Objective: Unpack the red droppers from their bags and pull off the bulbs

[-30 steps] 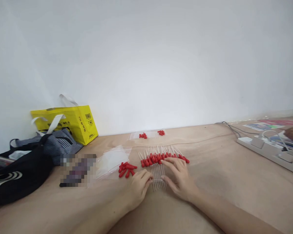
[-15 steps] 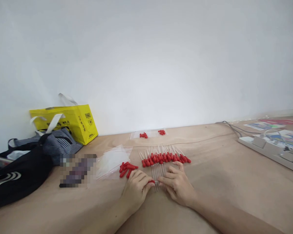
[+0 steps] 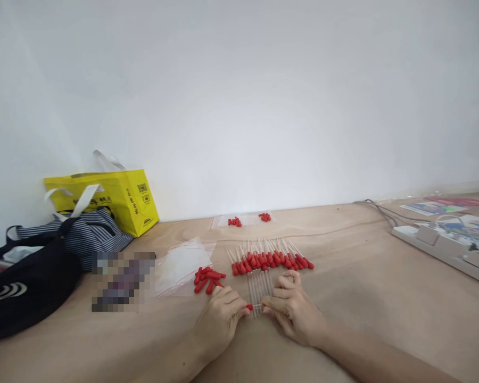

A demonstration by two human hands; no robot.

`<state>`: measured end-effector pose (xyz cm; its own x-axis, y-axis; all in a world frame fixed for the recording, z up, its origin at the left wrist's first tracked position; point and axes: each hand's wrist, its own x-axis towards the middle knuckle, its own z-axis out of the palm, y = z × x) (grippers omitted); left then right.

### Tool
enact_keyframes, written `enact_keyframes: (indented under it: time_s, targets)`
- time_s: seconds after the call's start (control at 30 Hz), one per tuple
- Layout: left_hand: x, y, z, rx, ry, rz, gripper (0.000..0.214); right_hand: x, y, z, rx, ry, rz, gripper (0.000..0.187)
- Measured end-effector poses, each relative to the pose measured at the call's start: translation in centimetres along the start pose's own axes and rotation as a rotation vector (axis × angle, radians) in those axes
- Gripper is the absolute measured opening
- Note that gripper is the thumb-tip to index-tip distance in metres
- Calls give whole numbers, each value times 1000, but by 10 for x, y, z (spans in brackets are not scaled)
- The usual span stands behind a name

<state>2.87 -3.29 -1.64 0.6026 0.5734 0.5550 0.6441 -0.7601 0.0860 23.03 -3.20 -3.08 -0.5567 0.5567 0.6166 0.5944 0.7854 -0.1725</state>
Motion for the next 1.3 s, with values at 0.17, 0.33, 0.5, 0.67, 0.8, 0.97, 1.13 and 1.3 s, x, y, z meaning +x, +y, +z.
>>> enact_keyframes:
  time_s: [0.17,0.33,0.5,0.67,0.8,0.97,1.13,1.3]
  targets:
    - [0,1,0,-2,-7,2,32,3,-6,-7,-15,-34,17,20]
    - [-4,-5,1,-57,39,-54,34,-1,-4,-12,-19,-13,32,20]
    - [-8,-14,-6,-87,105,-227,28,-12,18,-6,4,102,271,26]
    - [-4,-12,-3,-26,98,-300,27,-11,26,6,-38,132,401,28]
    - [3,-11,7,-66,43,-367,25,-8,22,14,-61,145,450,27]
    - [8,-12,13,-99,55,-423,26,-4,16,21,-15,192,435,24]
    - [24,-16,7,26,112,-371,12,-1,12,19,19,178,427,20]
    - [44,-23,7,159,20,-348,10,1,11,16,34,116,429,14]
